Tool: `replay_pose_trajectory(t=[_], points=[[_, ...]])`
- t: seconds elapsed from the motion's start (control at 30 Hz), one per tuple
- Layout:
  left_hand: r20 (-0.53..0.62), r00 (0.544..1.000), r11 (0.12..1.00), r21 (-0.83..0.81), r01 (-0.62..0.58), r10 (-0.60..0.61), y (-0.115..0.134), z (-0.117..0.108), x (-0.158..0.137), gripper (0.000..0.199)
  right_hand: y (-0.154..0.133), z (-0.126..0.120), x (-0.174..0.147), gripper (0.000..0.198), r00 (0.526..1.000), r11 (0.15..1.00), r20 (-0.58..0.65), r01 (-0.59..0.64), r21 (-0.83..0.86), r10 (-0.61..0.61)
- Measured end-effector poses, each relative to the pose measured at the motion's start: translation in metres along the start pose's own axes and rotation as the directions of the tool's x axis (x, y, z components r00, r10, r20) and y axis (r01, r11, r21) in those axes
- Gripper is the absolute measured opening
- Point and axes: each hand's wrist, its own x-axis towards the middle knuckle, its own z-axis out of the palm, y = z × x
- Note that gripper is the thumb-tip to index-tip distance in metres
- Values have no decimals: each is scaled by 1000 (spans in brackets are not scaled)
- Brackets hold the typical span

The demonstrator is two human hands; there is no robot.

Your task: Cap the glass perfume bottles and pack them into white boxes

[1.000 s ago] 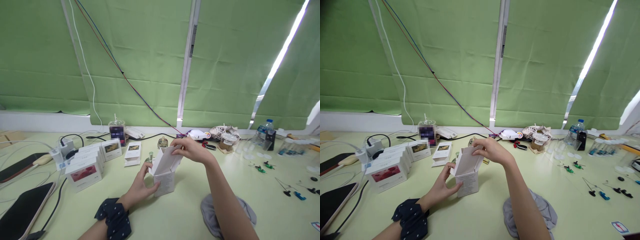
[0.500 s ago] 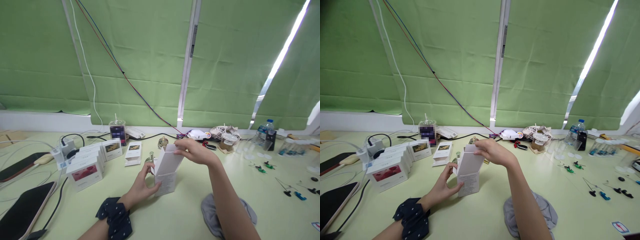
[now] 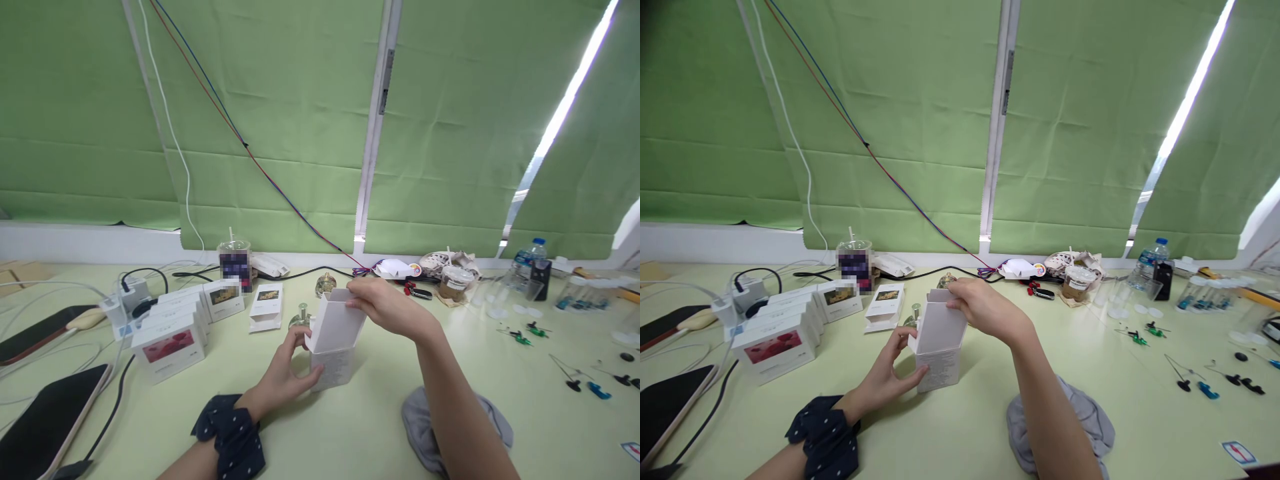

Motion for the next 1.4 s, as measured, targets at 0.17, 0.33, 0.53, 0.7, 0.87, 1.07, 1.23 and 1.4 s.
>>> replay_pose_trajectory(t=[0.17, 0.33, 0.53, 0.7, 0.87, 1.07, 1.23, 1.4], points=[[-35, 998, 999, 2, -42, 42, -5, 4, -3, 48, -4, 0, -2, 29, 1000, 999, -13, -20, -27, 20], [-48, 994, 994, 49, -93, 96, -12, 5, -6, 48, -4, 2, -2, 29, 1000, 999, -6, -11, -42, 10], [-43, 993, 992, 65, -104, 107, -15, 5, -6, 49, -3, 4, -1, 29, 1000, 1000, 11, -3, -19, 3], [-27, 998, 998, -11, -64, 63, -7, 4, -3, 56, -6, 8, 1, 24, 998, 999, 61, -3, -41, 5], [-9, 998, 998, -24, -56, 55, 3, 2, -1, 66, -7, 19, 6, 18, 993, 993, 119, 19, -113, -6], [-15, 995, 995, 21, -94, 94, -2, 1, -2, 71, -11, 32, 15, 13, 956, 979, 274, -51, -197, 105], [-46, 994, 990, 99, -98, 103, -13, -2, -5, 61, -9, 43, 19, 11, 940, 970, 313, -64, -232, 137], [-37, 996, 984, 160, -72, 79, -13, -5, -3, 47, -4, 51, 21, 13, 937, 970, 322, -60, -235, 136]])
